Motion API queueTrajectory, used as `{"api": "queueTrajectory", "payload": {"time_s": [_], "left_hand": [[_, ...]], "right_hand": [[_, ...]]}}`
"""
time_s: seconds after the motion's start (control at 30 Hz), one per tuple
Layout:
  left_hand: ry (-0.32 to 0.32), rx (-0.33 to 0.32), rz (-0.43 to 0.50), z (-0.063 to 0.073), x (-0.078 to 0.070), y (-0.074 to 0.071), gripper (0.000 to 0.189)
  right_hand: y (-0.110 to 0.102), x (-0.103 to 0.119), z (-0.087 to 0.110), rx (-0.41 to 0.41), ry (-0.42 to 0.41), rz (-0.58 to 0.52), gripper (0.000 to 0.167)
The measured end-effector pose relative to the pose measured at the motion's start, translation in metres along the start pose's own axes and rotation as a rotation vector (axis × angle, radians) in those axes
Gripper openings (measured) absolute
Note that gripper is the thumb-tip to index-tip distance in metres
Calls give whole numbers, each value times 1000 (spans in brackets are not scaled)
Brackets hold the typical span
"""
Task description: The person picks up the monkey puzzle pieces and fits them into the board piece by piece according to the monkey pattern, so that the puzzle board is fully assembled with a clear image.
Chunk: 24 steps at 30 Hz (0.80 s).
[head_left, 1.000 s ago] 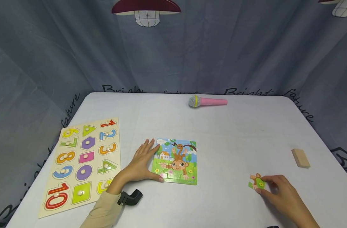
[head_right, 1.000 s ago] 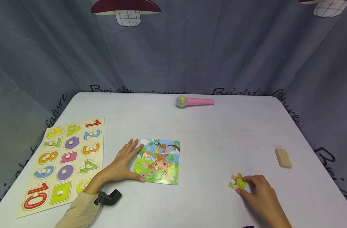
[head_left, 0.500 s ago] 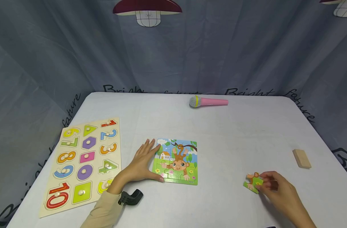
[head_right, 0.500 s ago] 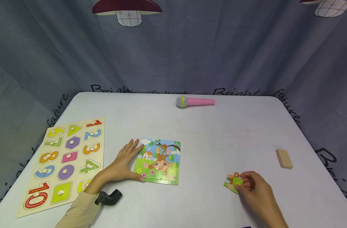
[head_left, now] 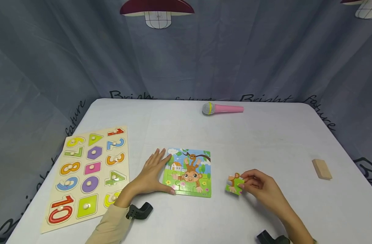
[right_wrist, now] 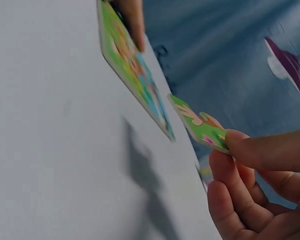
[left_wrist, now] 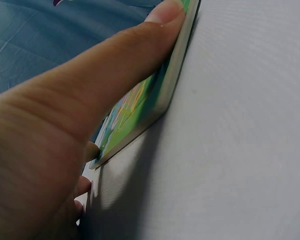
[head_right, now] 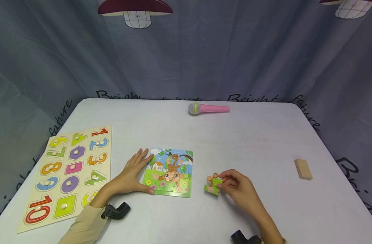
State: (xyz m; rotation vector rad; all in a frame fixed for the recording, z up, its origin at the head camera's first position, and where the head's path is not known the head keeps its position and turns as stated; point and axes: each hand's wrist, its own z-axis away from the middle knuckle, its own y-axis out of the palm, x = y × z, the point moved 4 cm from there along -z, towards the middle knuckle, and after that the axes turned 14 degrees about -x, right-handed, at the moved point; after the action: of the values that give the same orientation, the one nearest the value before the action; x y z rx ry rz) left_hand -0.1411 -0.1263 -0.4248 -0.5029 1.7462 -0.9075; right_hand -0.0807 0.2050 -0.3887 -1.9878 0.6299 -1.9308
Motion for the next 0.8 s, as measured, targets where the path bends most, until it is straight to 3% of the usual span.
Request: {"api": "queueTrajectory", "payload": {"time_s": [0.3,0.63,0.8], "left_hand": [[12,-1,-6,-1,-1,-1,119],[7,-4,2,0,0,-2,119],[9,-8,-5,0,0,-1,119]], "right_hand": [[57,21,-17,157,-16,-86,17],[83,33,-25,181,-39,-64,18],[89,36,-25,137,-66,24,17]]}}
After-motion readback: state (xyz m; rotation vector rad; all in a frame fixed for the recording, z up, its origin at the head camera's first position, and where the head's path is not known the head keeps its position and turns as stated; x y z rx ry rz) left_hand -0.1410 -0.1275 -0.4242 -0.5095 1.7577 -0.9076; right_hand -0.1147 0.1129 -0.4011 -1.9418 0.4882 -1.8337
